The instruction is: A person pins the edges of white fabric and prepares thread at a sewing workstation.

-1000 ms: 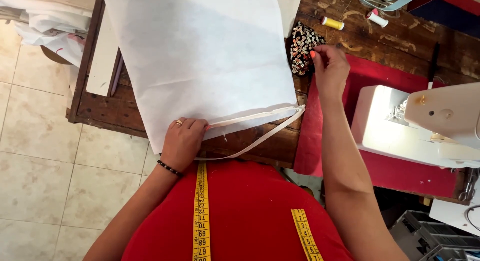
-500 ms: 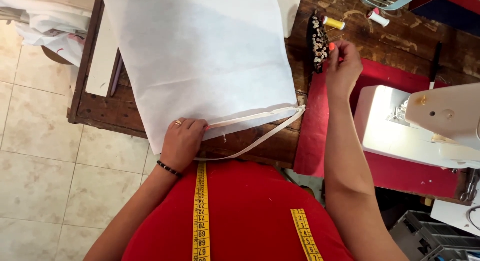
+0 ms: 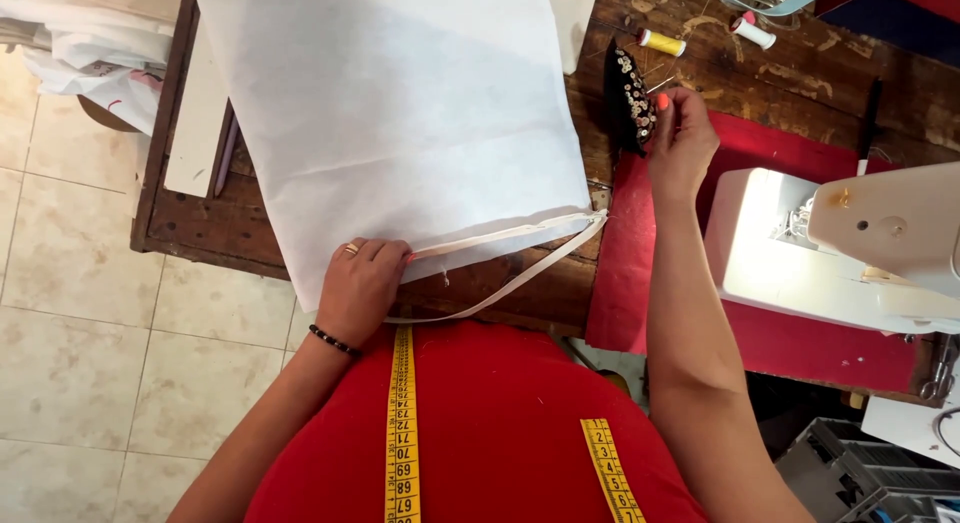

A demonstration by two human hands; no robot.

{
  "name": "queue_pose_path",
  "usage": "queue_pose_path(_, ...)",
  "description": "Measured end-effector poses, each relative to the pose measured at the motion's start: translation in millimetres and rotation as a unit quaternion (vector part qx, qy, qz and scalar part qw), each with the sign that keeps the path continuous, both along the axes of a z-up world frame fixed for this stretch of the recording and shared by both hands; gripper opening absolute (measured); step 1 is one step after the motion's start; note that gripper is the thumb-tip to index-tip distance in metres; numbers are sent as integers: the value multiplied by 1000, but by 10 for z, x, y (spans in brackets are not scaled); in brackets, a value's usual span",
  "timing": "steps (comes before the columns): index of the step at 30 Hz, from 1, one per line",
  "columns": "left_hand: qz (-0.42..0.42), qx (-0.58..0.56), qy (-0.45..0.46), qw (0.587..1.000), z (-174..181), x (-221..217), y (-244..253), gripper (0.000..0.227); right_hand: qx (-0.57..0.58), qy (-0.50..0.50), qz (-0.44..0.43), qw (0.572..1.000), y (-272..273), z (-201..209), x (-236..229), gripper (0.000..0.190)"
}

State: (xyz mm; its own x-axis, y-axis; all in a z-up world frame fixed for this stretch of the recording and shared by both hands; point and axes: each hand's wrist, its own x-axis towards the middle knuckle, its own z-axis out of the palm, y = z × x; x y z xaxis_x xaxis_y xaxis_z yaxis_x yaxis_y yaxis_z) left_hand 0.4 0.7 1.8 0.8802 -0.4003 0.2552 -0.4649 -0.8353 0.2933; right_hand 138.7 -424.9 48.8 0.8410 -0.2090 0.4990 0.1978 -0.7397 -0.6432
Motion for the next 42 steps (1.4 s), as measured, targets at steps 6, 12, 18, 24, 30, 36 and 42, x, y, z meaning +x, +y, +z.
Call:
queue_pose_path(6,1,-1,24,1000,13,14,-2,9,-97,-69,4,993,-6,126,33,11)
queue_pose_path(12,-1,15,7,1000,33,14,7,7,-193,-63,19,979,-97,-142,27,5)
queue_pose_path(18,2,0,13,1000,16,4,4,7,-98,-27,11,995,60,76,-96,13)
queue_pose_path(24,4,-11,21,1000,51,27,-2,8,31,10,-20,999,-120,27,-56,17)
queue_pose_path(30,8,0,13,1000,-2,9,0,9,27,26,-51,998,-299,-96,-75,14)
queue_pose_path(36,11,-4,17,1000,0,2,-14,6,61,168,-68,982,-429,-245,-171,22)
queue_pose_path(42,20,-6,21,1000,55,-3,-25,7,275,203,-46,938,-377,-362,-124,40)
